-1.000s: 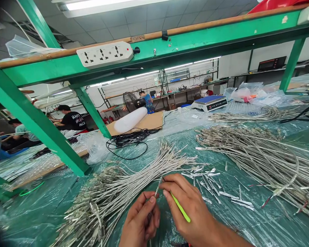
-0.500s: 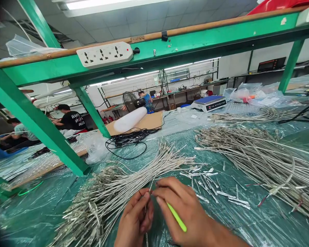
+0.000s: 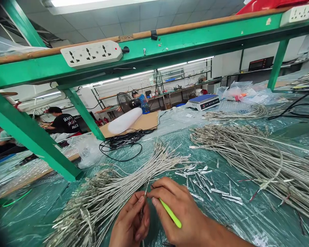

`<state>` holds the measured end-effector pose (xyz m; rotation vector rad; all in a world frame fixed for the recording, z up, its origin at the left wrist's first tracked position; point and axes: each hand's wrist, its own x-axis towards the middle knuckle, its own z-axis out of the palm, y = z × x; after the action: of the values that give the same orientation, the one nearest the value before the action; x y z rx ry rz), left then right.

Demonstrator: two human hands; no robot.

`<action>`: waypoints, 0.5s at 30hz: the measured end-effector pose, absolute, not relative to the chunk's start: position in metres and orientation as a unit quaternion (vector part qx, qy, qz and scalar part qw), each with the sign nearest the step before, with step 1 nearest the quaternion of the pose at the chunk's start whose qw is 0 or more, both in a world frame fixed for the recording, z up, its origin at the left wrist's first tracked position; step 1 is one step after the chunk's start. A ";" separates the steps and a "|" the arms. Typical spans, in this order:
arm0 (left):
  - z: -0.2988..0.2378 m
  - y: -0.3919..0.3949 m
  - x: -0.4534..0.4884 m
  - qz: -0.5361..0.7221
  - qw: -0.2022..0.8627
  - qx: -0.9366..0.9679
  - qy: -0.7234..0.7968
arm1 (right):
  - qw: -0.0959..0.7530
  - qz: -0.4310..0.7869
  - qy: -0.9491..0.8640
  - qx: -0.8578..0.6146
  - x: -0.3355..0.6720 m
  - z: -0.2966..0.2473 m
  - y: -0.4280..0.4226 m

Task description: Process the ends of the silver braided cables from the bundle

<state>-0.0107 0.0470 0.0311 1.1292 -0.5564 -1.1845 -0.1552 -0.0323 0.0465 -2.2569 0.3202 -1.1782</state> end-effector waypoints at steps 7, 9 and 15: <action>0.027 0.046 -0.010 -0.526 0.644 0.492 -0.259 | 0.276 -0.456 0.142 -0.834 -0.154 0.042 -0.039; 0.026 0.045 -0.010 -0.523 0.645 0.493 -0.260 | 0.266 -0.476 0.165 -0.822 -0.155 0.039 -0.044; 0.027 0.046 -0.012 -0.525 0.646 0.492 -0.254 | 0.261 -0.507 0.171 -0.803 -0.160 0.039 -0.048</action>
<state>-0.0115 0.0458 0.0273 1.1201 -0.5790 -1.1957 -0.1596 -0.0478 0.0395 -2.1747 0.4625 -1.3724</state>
